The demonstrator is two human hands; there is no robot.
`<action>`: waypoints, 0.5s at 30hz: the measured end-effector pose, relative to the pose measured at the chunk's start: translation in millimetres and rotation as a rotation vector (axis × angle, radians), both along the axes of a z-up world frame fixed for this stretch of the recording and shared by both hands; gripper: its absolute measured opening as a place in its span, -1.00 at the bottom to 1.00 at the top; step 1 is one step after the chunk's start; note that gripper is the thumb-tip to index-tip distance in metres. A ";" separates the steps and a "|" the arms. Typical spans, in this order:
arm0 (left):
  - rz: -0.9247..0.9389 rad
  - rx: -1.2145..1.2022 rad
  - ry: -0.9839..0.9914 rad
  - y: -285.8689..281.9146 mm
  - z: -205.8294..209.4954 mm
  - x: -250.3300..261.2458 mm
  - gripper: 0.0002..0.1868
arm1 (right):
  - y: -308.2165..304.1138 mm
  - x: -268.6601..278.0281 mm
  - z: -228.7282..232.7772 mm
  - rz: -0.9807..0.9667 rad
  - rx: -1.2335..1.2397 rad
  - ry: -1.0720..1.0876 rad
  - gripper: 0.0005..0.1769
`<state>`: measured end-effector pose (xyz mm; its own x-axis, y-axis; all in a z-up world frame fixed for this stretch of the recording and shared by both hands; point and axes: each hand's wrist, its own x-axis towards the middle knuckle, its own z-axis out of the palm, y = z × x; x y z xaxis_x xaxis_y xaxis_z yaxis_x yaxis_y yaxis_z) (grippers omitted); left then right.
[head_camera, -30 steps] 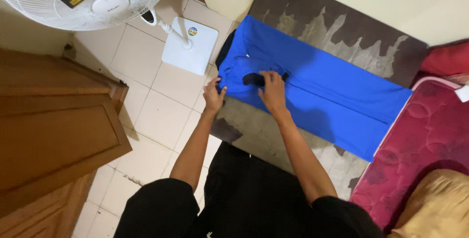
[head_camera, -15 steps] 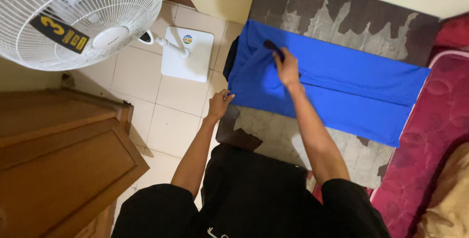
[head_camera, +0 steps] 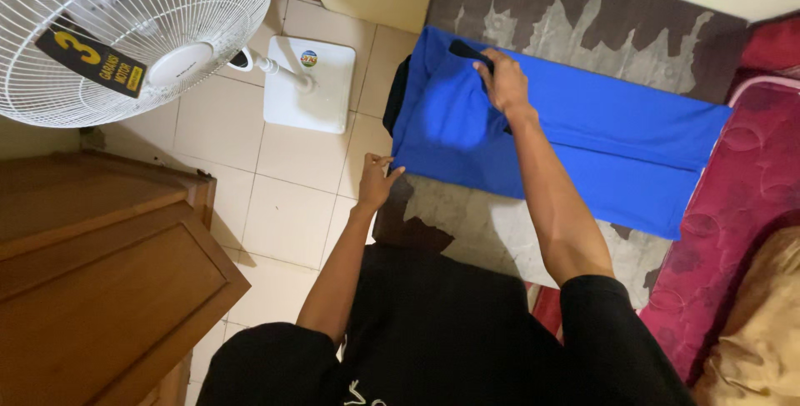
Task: The person picks up a blue shirt from a pile on a bed, lays it flat on a small table, and folds it by bringing the sides and sleeves inward and then folding the body in half.
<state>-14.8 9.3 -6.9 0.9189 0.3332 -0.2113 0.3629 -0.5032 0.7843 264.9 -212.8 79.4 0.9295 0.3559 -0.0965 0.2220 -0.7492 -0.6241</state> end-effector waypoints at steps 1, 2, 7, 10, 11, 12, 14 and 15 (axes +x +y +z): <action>0.001 -0.001 0.000 1.7 -0.6 -0.6 -0.53 | 3.2 1.5 4.4 0.018 -0.058 0.010 -0.70; 0.006 -0.021 0.053 3.4 -0.2 -4.7 -0.57 | 6.0 3.7 8.0 0.021 -0.060 0.015 -0.70; 0.027 -0.060 0.099 6.5 3.7 -8.2 -0.65 | 10.5 19.5 11.6 0.023 -0.256 -0.069 -0.63; 0.041 -0.060 0.064 2.3 5.7 -8.1 -0.65 | 9.0 25.6 -1.4 0.013 -0.285 -0.090 -0.60; 0.064 -0.065 0.043 0.6 6.6 -7.8 -0.65 | 7.8 26.9 -5.9 0.015 -0.284 -0.094 -0.60; 0.086 -0.071 0.022 -0.6 7.4 -8.5 -0.65 | 6.4 26.5 -10.0 0.006 -0.240 -0.101 -0.59; 0.095 -0.045 -0.025 -3.2 9.2 -10.3 -0.67 | 5.5 27.8 -14.0 -0.002 -0.195 -0.110 -0.57; 0.102 -0.020 -0.071 -4.1 9.9 -9.1 -0.69 | 6.2 27.5 -14.3 -0.027 -0.214 -0.065 -0.57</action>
<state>-23.9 5.2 3.0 0.8934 0.4217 -0.1548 0.3546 -0.4505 0.8193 292.4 -206.5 65.1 0.9454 0.3082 -0.1063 0.2345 -0.8693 -0.4351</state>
